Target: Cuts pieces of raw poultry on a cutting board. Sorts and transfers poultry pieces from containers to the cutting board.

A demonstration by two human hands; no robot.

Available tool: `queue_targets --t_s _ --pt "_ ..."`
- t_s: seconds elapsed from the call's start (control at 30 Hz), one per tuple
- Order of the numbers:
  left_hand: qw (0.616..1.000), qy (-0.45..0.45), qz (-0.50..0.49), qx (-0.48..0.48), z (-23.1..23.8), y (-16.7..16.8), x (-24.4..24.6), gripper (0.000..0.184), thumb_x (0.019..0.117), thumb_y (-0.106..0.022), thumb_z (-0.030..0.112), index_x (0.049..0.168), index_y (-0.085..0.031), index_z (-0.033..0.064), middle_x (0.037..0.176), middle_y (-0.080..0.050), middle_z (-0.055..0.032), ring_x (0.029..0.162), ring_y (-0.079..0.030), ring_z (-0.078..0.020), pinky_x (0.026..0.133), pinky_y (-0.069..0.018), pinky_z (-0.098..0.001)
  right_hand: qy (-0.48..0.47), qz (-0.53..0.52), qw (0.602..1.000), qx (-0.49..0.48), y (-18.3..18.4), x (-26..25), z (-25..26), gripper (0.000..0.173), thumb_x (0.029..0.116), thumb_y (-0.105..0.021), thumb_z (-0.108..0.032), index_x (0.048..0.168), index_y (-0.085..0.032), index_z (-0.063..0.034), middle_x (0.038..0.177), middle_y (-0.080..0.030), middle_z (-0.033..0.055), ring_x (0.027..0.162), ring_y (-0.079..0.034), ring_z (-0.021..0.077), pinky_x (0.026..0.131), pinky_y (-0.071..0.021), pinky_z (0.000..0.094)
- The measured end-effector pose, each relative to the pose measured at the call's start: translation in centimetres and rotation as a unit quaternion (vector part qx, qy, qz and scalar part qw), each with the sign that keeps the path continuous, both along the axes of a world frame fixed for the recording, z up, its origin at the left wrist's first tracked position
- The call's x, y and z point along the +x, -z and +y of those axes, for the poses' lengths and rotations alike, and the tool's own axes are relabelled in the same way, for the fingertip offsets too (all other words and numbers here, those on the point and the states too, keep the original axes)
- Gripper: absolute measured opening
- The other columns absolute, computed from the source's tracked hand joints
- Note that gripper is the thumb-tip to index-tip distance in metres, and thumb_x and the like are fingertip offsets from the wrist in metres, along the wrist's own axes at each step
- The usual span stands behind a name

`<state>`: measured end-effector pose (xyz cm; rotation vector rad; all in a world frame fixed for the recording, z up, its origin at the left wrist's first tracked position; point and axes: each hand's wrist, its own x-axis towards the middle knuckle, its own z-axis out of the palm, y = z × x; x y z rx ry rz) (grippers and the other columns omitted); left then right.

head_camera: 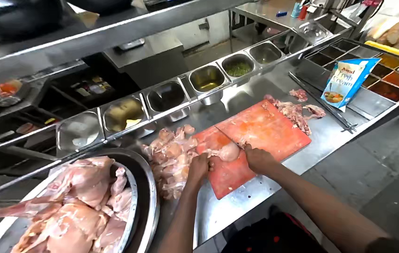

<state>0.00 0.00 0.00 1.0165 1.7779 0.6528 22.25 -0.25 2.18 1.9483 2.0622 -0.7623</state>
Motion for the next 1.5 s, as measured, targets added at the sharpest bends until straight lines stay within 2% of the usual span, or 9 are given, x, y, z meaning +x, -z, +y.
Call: queue_targets --t_s 0.3,0.47,0.67,0.8,0.9,1.0,1.13,1.23,1.5 --pt "0.999 -0.041 -0.010 0.001 -0.8 0.9 -1.0 0.051 0.1133 -0.033 0.035 0.091 -0.065 0.0022 0.072 -0.066 -0.0064 0.056 -0.059 -0.0150 0.052 -0.0481 -0.0307 -0.003 0.011 0.999 -0.050 -0.4 3.6 -0.1 0.035 0.1008 -0.057 -0.018 0.132 -0.045 -0.0084 0.098 -0.067 0.0187 0.084 -0.072 0.0373 0.072 -0.0586 0.0553" --pt "0.997 -0.067 -0.032 0.021 -0.5 1.8 -2.2 0.054 0.1135 -0.030 0.034 0.092 -0.066 0.0000 0.073 -0.065 -0.0077 0.056 -0.057 -0.0162 0.053 -0.0491 -0.0325 -0.018 -0.028 0.996 -0.087 -1.6 7.2 -5.0 0.037 0.1035 -0.051 -0.018 0.137 -0.042 -0.0049 0.111 -0.065 0.0247 0.103 -0.068 0.0447 0.083 -0.0551 0.0624" --pt "0.998 -0.040 -0.050 0.005 -1.6 -0.5 -3.9 0.053 0.1138 -0.029 0.033 0.089 -0.063 0.0009 0.068 -0.062 -0.0071 0.052 -0.056 -0.0154 0.050 -0.0477 -0.0299 -0.005 0.030 0.997 -0.067 -2.6 9.9 -5.9 0.036 0.1085 -0.047 -0.028 0.137 -0.049 -0.0059 0.106 -0.067 0.0232 0.100 -0.068 0.0425 0.085 -0.0537 0.0619" --pt "0.998 -0.027 -0.048 0.004 -1.8 -0.4 -3.7 0.055 0.1139 -0.028 0.033 0.086 -0.063 0.0018 0.066 -0.061 -0.0058 0.050 -0.053 -0.0136 0.048 -0.0452 -0.0279 -0.032 0.087 0.980 0.177 -9.0 7.2 -5.9 0.026 0.1084 -0.046 -0.032 0.121 -0.055 -0.0109 0.072 -0.061 0.0092 0.067 -0.066 0.0311 0.062 -0.0545 0.0526" --pt "0.999 -0.026 -0.044 -0.004 -1.7 -0.2 -3.9 0.055 0.1139 -0.028 0.034 0.086 -0.064 0.0029 0.065 -0.061 -0.0049 0.051 -0.053 -0.0129 0.049 -0.0447 -0.0274 -0.049 0.227 0.864 0.447 -12.1 3.8 -5.4 0.032 0.1074 -0.040 -0.034 0.111 -0.055 -0.0063 0.058 -0.052 -0.0006 0.046 -0.056 0.0182 0.041 -0.0488 0.0423" --pt "0.999 -0.021 -0.043 0.001 -1.7 0.7 -4.0 0.055 0.1137 -0.028 0.034 0.086 -0.064 0.0034 0.066 -0.061 -0.0051 0.050 -0.053 -0.0128 0.048 -0.0439 -0.0274 -0.023 0.273 0.803 0.528 -9.4 -1.3 -3.8 0.039 0.1106 -0.037 -0.035 0.116 -0.051 0.0003 0.061 -0.056 0.0038 0.046 -0.059 0.0192 0.040 -0.0510 0.0416" --pt "1.000 -0.003 -0.019 0.005 -2.0 1.3 -4.1 0.053 0.1129 -0.028 0.035 0.091 -0.065 0.0029 0.071 -0.062 -0.0062 0.056 -0.056 -0.0156 0.055 -0.0480 -0.0327 -0.052 0.046 0.994 0.086 -1.4 -4.6 -1.8 0.037 0.1003 -0.052 -0.016 0.135 -0.044 -0.0055 0.096 -0.068 0.0211 0.089 -0.071 0.0431 0.074 -0.0575 0.0607" --pt "1.000 -0.014 -0.009 -0.007 -2.2 0.4 -3.4 0.050 0.1138 -0.029 0.033 0.099 -0.066 0.0010 0.078 -0.064 -0.0065 0.063 -0.059 -0.0151 0.061 -0.0519 -0.0329 -0.060 -0.008 0.998 -0.024 -0.2 -4.9 -0.1 0.044 0.0980 -0.059 -0.014 0.138 -0.044 -0.0067 0.111 -0.067 0.0220 0.101 -0.070 0.0426 0.079 -0.0569 0.0610" --pt "0.995 -0.098 -0.021 0.019 -3.7 1.5 -5.1 0.047 0.1126 -0.034 0.031 0.093 -0.065 0.0006 0.072 -0.060 -0.0065 0.055 -0.056 -0.0155 0.054 -0.0505 -0.0333 -0.066 -0.021 0.997 -0.044 -0.1 -0.8 -3.7 0.040 0.0989 -0.057 -0.015 0.135 -0.044 -0.0063 0.105 -0.067 0.0214 0.098 -0.070 0.0424 0.080 -0.0567 0.0606"
